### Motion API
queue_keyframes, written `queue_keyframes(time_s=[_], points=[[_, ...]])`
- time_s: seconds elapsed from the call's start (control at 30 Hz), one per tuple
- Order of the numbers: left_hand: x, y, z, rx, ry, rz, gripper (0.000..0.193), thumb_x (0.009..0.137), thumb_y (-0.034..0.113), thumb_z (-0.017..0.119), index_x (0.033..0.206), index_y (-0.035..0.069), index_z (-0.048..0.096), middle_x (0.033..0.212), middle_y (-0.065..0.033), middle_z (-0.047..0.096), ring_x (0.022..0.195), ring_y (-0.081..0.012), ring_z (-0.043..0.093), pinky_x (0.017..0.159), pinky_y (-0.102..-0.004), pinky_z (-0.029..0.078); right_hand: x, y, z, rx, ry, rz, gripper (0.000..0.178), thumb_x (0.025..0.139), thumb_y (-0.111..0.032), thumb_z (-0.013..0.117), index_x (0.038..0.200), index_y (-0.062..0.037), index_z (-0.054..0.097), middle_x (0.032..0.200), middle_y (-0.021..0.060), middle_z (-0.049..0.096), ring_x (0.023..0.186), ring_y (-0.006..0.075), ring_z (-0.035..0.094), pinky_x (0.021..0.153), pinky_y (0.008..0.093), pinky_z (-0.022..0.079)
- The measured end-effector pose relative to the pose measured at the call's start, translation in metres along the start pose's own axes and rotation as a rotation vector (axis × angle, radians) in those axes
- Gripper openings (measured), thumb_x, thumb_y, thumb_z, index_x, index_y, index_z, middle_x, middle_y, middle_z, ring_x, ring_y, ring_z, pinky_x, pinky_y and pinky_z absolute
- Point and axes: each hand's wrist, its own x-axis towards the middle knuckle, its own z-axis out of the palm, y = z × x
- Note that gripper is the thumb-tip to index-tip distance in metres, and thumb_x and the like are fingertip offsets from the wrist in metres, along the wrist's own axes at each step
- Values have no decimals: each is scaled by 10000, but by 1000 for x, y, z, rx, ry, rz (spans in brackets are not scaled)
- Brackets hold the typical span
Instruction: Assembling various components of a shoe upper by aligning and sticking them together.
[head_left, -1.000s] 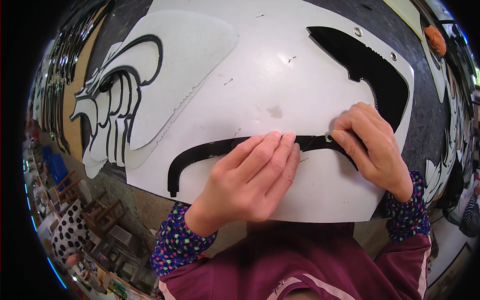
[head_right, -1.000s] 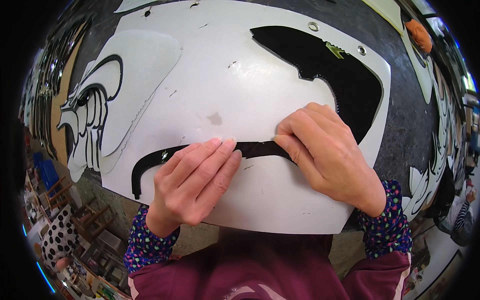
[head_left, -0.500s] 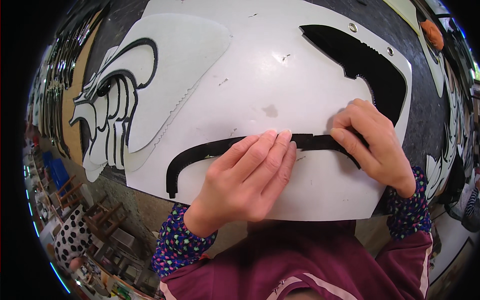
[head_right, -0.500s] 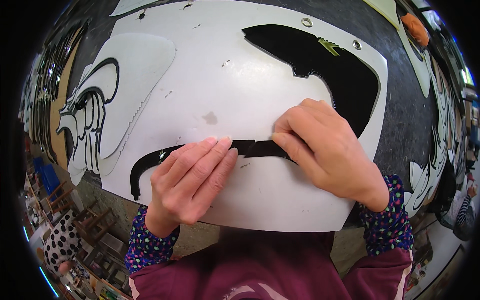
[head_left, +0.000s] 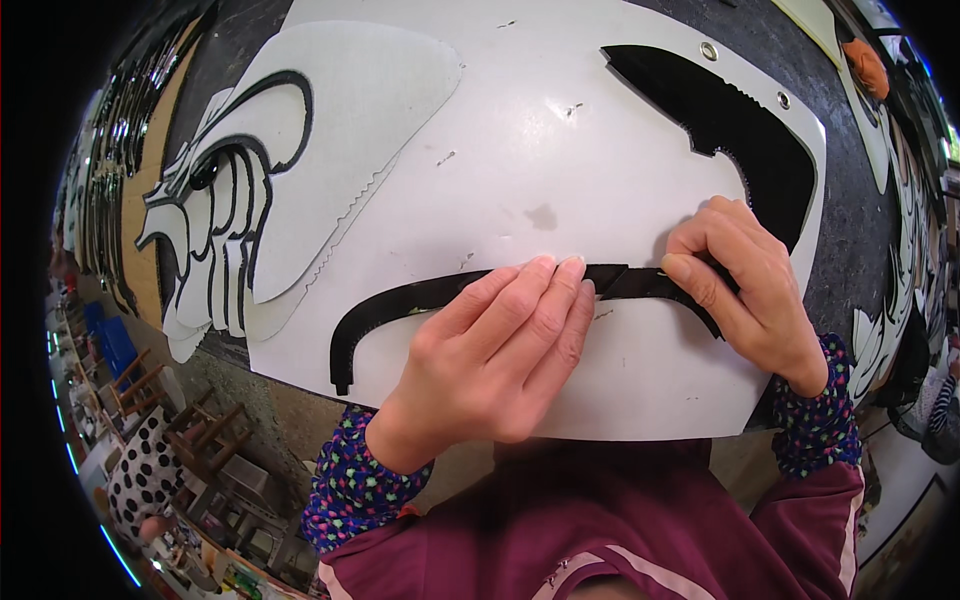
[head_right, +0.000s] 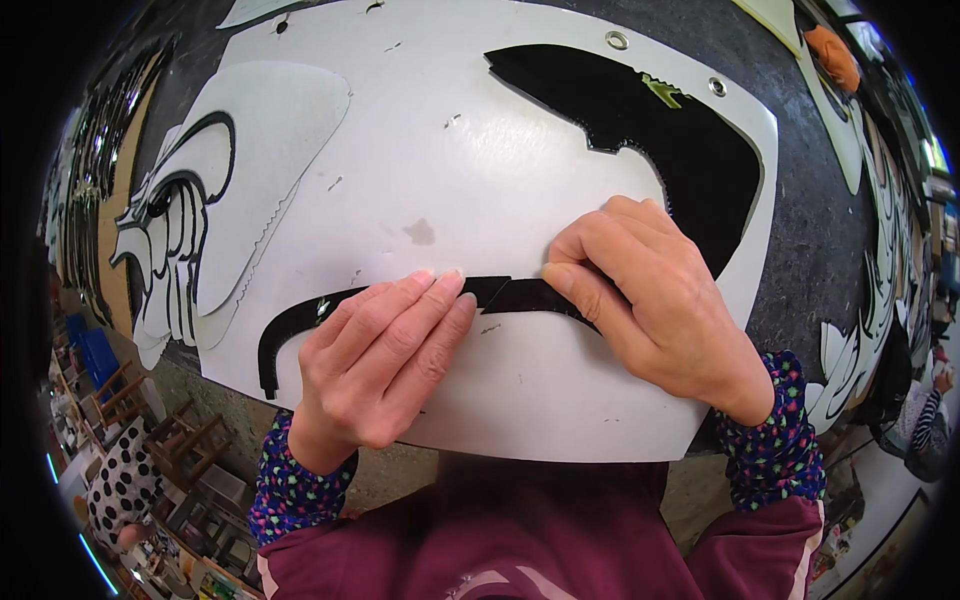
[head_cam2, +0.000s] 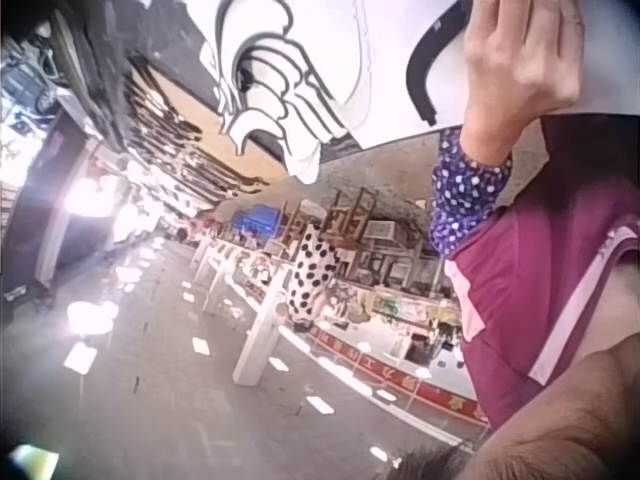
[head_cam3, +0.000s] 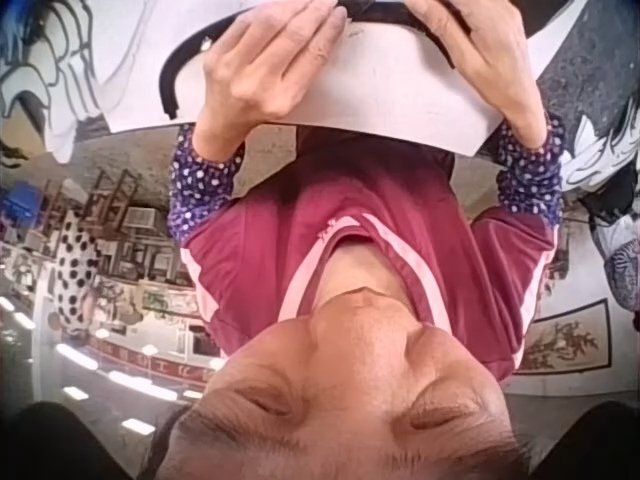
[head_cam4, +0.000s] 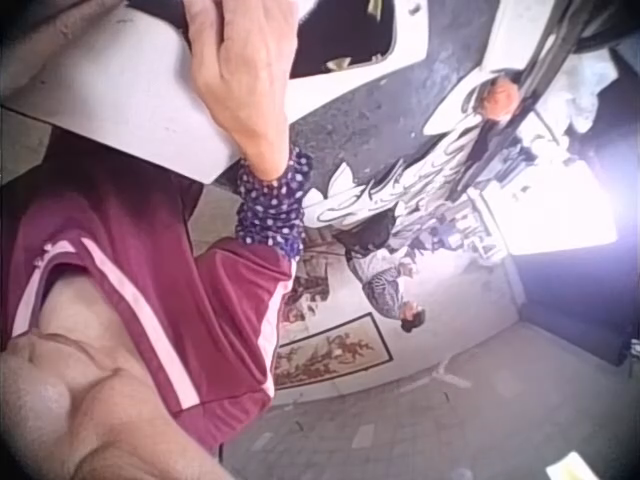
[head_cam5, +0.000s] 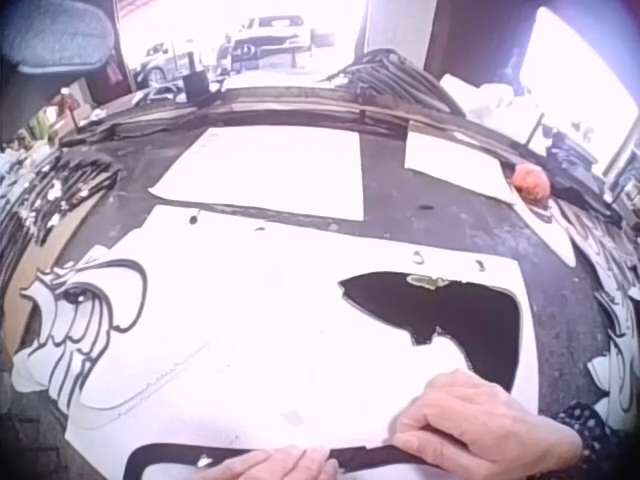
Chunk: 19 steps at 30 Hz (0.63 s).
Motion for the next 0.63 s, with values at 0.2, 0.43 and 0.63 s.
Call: queue_keyframes(time_s=[0.2, 0.43, 0.63], points=[[1, 0, 0, -7, 2, -5, 227, 729, 10, 732, 952, -13, 765, 996, -118, 738, 921, -224, 691, 754, -312, 592, 0, 2, 1, -9, 7, -10, 66, 915, -93, 648, 889, -41, 616, 781, 68, 583, 741, 259, 531, 706, 356, 408], [-3, -3, 3, 19, 9, 41, 194, 775, 48, 662, 942, -17, 737, 1027, -133, 717, 965, -234, 684, 827, -321, 568, -1, 2, 1, -8, -3, -17, 116, 932, -111, 644, 885, -18, 592, 796, 74, 556, 759, 250, 503, 705, 343, 401], [-4, -3, 2, 21, -7, 35, 212, 770, 54, 663, 957, -8, 741, 1045, -128, 717, 982, -238, 684, 840, -325, 566, -1, 1, 1, -18, -2, -6, 107, 929, -106, 644, 887, -22, 593, 801, 77, 560, 760, 258, 508, 712, 348, 400]])
